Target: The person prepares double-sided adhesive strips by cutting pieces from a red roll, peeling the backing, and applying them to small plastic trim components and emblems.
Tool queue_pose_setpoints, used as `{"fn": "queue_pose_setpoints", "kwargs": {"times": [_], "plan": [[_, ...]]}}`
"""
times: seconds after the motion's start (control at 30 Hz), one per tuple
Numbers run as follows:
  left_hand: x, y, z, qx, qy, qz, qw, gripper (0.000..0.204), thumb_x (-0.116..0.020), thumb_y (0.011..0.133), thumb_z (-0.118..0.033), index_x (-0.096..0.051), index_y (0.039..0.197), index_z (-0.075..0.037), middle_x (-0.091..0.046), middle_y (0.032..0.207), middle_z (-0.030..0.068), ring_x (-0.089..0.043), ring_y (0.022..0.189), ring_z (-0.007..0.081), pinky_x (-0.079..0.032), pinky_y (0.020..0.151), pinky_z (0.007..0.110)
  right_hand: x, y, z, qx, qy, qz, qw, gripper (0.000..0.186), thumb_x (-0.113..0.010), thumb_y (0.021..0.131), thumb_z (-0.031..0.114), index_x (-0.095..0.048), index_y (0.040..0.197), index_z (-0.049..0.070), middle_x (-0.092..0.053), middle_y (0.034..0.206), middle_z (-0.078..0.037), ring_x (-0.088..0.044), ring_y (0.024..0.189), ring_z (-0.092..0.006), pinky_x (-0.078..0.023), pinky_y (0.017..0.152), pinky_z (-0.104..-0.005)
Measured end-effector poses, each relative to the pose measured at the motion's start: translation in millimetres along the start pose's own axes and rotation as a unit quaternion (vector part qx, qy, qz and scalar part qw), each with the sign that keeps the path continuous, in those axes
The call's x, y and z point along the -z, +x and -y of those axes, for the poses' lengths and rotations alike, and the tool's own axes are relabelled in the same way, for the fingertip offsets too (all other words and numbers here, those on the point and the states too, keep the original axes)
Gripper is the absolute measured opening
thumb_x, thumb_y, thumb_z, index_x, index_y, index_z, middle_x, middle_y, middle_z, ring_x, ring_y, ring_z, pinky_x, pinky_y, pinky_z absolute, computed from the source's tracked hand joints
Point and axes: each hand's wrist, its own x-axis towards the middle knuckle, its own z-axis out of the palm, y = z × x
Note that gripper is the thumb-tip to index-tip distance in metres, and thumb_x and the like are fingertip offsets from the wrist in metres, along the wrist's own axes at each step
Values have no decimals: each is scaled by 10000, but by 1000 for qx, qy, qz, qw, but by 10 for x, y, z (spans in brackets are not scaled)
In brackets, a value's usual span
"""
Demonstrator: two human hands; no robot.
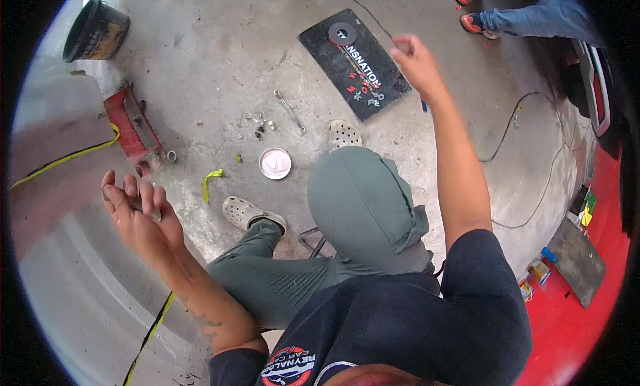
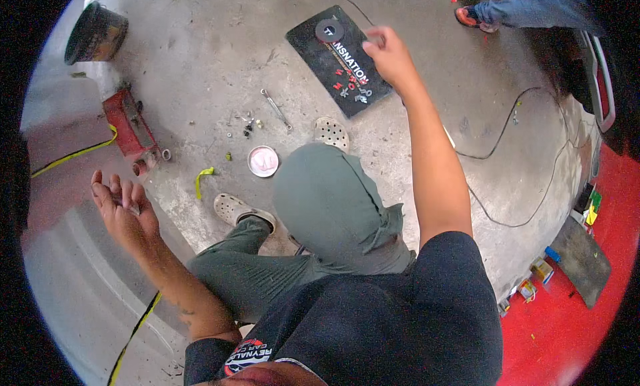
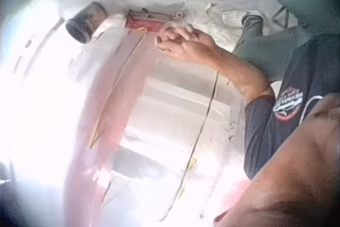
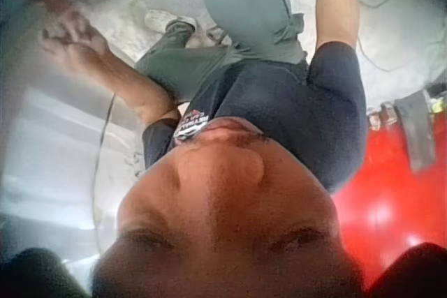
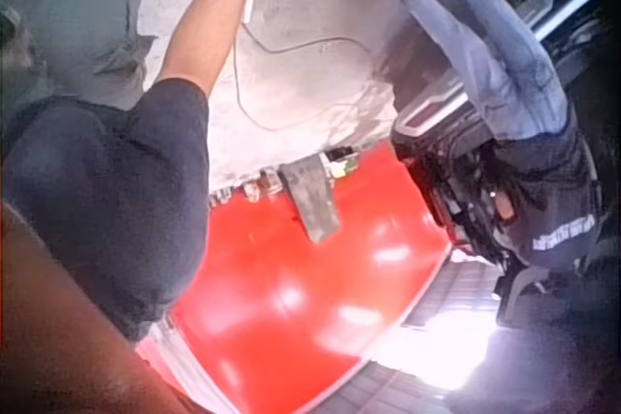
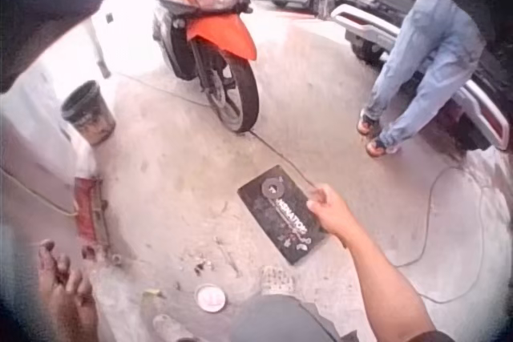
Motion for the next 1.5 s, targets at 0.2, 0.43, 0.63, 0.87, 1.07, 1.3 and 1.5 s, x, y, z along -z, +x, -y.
{"fn": "queue_pose_setpoints", "kwargs": {"times": [0.2, 0.43, 0.63, 0.87, 1.07, 1.3, 1.5], "plan": [[23, 118, 174, 130, -55, 269, 953, 548, -390, 1007, -530, -607, 1084, -33, -380, 707, -15, -258, 501, 62, -237, 464, 211, -250, 485, -1955, -168, -141, -48, 975, 328, -700, 768, 143, -648, 1079, 50, -694, 988, -130, -657, 908, -241, -504, 810, -345], [-169, 72, 324, 134, 18, 181, 974, 459, -405, 1021, -411, -471, 1239, -12, -394, 839, 12, -305, 625, 91, -271, 565, 250, -601, 836, -2283, -105, -280, -73, 951, 370, -628, 731, 99, -633, 1096, 41, -678, 1049, -197, -643, 1020, -352, -501, 878, -412], [-224, 117, 445, 103, 82, 195, 972, 361, -425, 1031, -364, -498, 1178, -42, -367, 791, -2, -275, 596, 89, -268, 559, 258, -552, 1189, -2349, -20, -280, 19, 960, 437, -734, 746, 235, -613, 1126, 55, -657, 1067, -184, -612, 1028, -379, -491, 886, -454], [-69, 160, 616, 88, 152, 241, 955, 351, -430, 1046, -274, -568, 1202, 9, -382, 659, -2, -353, 545, 84, -339, 548, 235, -1148, 1539, -1601, 154, -407, 25, 900, 415, -723, 803, 297, -612, 1170, 138, -596, 1116, -152, -573, 1089, -352, -478, 897, -478], [-257, 52, 765, 43, 285, 180, 941, 378, -461, 1029, -193, -515, 1302, 62, -559, 791, 67, -493, 603, 107, -414, 537, 247, -1578, 1786, -1493, 79, -488, 30, 869, 404, -701, 828, 298, -617, 1150, 69, -525, 1192, -205, -546, 1110, -356, -477, 901, -490], [-458, -50, 899, 64, 437, 266, 857, 245, -638, 917, -82, -669, 1153, -24, -674, 882, 37, -540, 672, 53, -433, 574, 211, -1442, 716, -344, 305, -116, 124, 937, 362, -717, 791, 273, -619, 1025, 14, -591, 992, -177, -536, 1020, -354, -433, 898, -412], [-653, -500, 701, -87, 308, 271, 908, 403, -654, 889, -33, -592, 1288, -32, -688, 948, 45, -516, 643, 29, -422, 547, 201, -946, -681, 1199, 408, 3, 203, 890, 348, -736, 735, 212, -589, 982, 15, -597, 989, -127, -523, 1014, -325, -434, 885, -408]]}}
